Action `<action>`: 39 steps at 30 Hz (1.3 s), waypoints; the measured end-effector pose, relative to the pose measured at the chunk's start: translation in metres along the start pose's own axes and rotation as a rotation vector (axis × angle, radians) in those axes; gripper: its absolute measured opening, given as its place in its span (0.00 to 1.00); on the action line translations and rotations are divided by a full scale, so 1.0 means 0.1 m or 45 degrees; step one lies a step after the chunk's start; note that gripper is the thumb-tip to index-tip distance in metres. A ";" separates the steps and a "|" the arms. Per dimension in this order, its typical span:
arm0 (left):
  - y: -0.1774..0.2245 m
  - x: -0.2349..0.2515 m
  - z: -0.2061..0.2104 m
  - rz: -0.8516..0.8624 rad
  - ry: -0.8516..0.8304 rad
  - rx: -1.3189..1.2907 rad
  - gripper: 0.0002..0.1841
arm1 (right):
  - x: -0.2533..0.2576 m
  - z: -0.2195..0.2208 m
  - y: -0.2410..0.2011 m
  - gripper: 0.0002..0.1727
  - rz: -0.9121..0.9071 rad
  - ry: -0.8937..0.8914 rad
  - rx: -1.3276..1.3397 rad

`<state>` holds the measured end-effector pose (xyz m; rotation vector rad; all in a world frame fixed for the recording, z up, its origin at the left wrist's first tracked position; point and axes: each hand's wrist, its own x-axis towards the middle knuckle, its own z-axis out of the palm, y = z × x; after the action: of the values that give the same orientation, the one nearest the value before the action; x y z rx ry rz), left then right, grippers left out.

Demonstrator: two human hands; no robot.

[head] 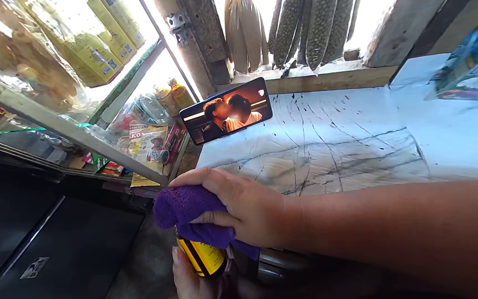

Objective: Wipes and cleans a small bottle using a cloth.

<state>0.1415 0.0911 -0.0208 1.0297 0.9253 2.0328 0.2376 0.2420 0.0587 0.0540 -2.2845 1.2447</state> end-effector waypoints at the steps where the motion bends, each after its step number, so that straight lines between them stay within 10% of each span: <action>1: 0.00 0.00 0.00 -0.019 -0.010 -0.007 0.28 | 0.00 0.00 0.01 0.27 0.002 0.004 0.009; 20: 0.03 -0.01 0.02 0.124 0.156 -0.172 0.20 | -0.04 0.10 0.09 0.49 -0.213 -0.128 -0.130; 39: 0.06 -0.03 0.07 0.205 0.124 -0.156 0.19 | -0.06 0.13 0.09 0.50 -0.369 -0.108 -0.161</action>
<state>0.1474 0.0878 -0.0138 0.9731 0.7767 2.2609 0.2351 0.2353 0.0434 0.3840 -2.3213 0.9638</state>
